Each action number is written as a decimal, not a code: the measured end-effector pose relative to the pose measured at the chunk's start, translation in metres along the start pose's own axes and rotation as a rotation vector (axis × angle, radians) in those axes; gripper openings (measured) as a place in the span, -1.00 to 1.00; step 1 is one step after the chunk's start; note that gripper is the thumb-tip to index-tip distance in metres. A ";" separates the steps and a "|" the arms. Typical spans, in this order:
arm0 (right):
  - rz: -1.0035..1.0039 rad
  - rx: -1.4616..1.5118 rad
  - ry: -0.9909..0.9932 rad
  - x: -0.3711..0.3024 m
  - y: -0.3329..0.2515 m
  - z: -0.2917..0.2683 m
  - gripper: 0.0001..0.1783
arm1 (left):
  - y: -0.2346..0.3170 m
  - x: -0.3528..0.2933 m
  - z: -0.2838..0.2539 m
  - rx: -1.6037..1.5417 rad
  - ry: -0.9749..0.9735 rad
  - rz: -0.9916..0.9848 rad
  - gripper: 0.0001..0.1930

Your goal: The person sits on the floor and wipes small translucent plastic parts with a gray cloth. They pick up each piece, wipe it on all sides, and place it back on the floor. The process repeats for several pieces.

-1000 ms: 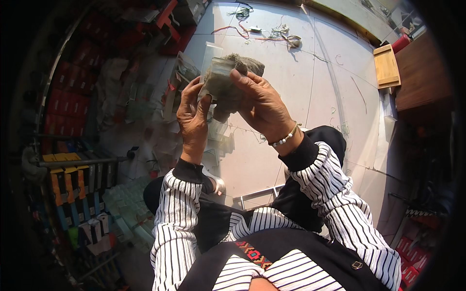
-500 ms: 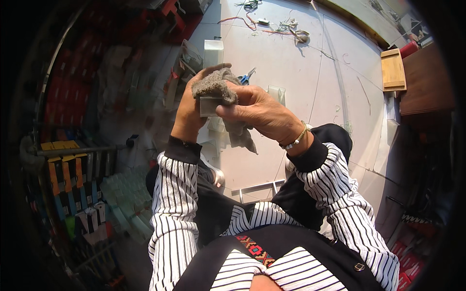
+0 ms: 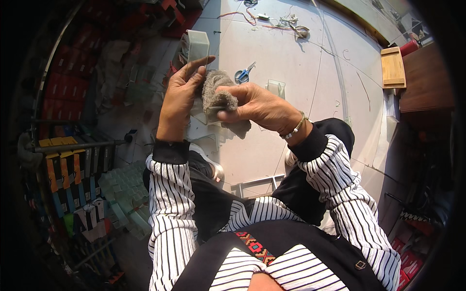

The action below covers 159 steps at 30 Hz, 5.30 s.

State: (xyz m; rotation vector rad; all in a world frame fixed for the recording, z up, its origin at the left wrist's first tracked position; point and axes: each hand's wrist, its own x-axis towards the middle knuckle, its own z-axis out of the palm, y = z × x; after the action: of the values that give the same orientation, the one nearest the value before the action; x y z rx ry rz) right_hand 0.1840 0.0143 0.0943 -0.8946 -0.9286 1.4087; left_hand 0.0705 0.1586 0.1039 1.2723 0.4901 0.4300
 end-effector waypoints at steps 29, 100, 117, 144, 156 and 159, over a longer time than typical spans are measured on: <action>-0.463 -1.050 0.403 0.003 0.003 0.005 -0.74 | -0.016 0.002 -0.014 0.320 0.156 0.023 -0.66; -0.249 -0.616 0.571 -0.017 -0.015 0.004 -0.94 | -0.007 -0.048 0.029 1.172 0.051 0.777 -0.47; -0.459 -1.174 0.652 -0.014 -0.005 0.005 -0.83 | -0.011 -0.046 0.029 1.182 -0.026 0.755 -0.46; -0.129 0.437 0.197 -0.010 -0.010 0.021 -0.61 | -0.022 -0.045 0.011 0.607 0.128 0.808 -0.27; -0.081 0.471 0.380 -0.013 -0.011 0.002 -0.61 | -0.013 -0.040 -0.002 0.917 0.365 0.818 -0.56; -0.181 0.784 0.653 -0.013 -0.020 0.001 -0.59 | -0.009 -0.036 -0.003 0.646 0.485 0.693 -0.60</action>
State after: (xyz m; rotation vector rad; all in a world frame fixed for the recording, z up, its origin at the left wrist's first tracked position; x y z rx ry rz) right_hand 0.1915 0.0014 0.1128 -0.5732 0.0595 1.0695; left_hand 0.0402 0.1386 0.0984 1.9751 0.6108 1.2535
